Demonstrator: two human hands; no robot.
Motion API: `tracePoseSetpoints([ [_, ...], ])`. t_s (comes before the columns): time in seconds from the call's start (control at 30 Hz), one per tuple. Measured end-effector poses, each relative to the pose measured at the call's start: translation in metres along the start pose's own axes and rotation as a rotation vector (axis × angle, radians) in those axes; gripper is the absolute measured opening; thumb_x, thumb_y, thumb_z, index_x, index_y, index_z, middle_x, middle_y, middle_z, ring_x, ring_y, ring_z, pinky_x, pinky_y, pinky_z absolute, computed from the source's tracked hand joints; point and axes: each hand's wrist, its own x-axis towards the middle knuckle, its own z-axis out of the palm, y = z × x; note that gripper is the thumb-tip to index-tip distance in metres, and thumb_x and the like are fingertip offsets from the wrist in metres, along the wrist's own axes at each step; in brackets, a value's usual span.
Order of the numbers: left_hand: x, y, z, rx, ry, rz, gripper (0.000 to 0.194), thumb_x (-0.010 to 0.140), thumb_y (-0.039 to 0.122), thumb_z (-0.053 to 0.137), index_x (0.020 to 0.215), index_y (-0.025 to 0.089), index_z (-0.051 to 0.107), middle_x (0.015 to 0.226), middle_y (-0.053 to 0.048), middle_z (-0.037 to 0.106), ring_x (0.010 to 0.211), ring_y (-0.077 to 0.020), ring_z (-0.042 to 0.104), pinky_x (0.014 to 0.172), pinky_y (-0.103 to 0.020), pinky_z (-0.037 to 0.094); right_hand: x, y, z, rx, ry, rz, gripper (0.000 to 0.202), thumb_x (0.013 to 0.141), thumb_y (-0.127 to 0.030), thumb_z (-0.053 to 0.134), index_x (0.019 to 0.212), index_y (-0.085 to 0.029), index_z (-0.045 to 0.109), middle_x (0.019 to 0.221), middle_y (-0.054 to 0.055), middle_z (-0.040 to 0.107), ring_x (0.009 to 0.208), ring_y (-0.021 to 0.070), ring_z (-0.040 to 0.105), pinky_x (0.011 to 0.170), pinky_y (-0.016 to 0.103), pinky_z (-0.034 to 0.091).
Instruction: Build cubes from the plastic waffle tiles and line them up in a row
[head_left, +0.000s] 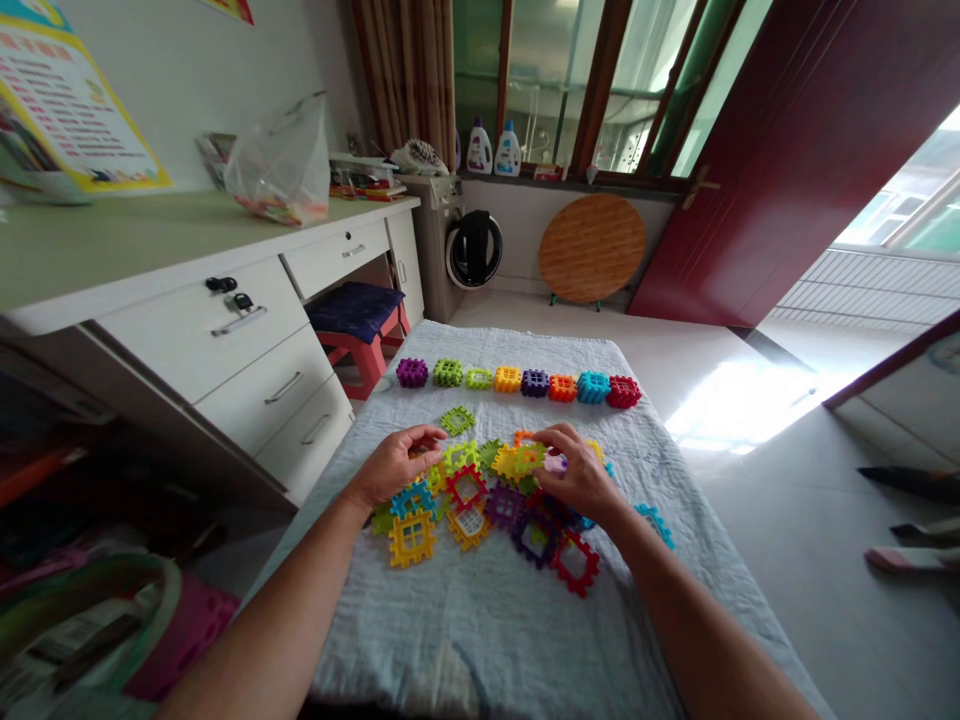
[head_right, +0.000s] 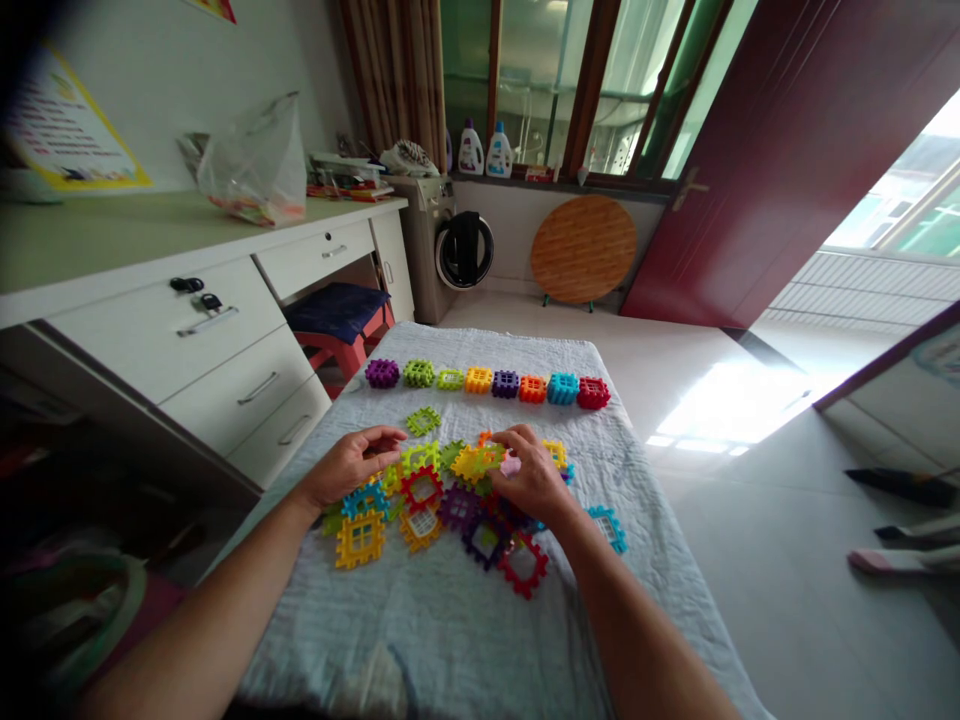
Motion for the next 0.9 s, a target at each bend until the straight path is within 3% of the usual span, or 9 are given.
tracePoseSetpoints([
  [0.23, 0.010, 0.007, 0.008, 0.146, 0.010, 0.039, 0.036, 0.071, 0.036, 0.065, 0.102, 0.019, 0.065, 0.083, -0.003, 0.068, 0.078, -0.0190, 0.065, 0.076, -0.030, 0.051, -0.002, 0.001, 0.003, -0.145, -0.073, -0.064, 0.035, 0.074, -0.022, 0.061, 0.110, -0.021, 0.059, 0.108, 0.008, 0.056, 0.101, 0.0216, 0.055, 0.091, 0.037, 0.044],
  [0.37, 0.012, 0.010, 0.013, 0.288, 0.068, 0.084, 0.031, 0.069, 0.034, 0.065, 0.098, 0.022, 0.068, 0.083, -0.003, 0.069, 0.079, -0.0203, 0.064, 0.075, -0.030, 0.050, -0.002, 0.003, 0.004, -0.231, -0.125, -0.051, 0.031, 0.077, -0.026, 0.063, 0.107, -0.022, 0.059, 0.105, 0.008, 0.060, 0.099, 0.0221, 0.055, 0.090, 0.038, 0.043],
  [0.47, 0.010, 0.013, 0.014, 0.332, 0.046, 0.087, 0.034, 0.067, 0.033, 0.066, 0.099, 0.022, 0.068, 0.080, -0.002, 0.067, 0.076, -0.0195, 0.063, 0.073, -0.029, 0.049, -0.002, 0.004, 0.004, -0.257, -0.144, -0.050, 0.030, 0.076, -0.024, 0.062, 0.107, -0.023, 0.059, 0.105, 0.007, 0.060, 0.097, 0.0215, 0.055, 0.089, 0.037, 0.042],
  [0.67, 0.008, 0.022, 0.010, 0.193, -0.033, 0.036, 0.043, 0.067, 0.034, 0.068, 0.108, 0.020, 0.063, 0.078, 0.001, 0.061, 0.059, -0.0113, 0.055, 0.059, -0.024, 0.046, -0.003, 0.001, 0.005, -0.273, -0.170, -0.023, 0.046, 0.071, -0.021, 0.064, 0.116, -0.023, 0.056, 0.111, 0.007, 0.058, 0.100, 0.0233, 0.052, 0.091, 0.039, 0.041],
  [0.9, 0.014, 0.024, 0.010, -0.016, 0.141, 0.113, 0.031, 0.071, 0.035, 0.067, 0.097, 0.017, 0.063, 0.081, -0.002, 0.062, 0.080, -0.0160, 0.061, 0.076, -0.028, 0.049, -0.003, 0.002, 0.008, -0.295, -0.173, -0.028, 0.049, 0.073, -0.024, 0.061, 0.121, -0.022, 0.054, 0.112, 0.009, 0.057, 0.103, 0.0247, 0.051, 0.093, 0.041, 0.040],
])
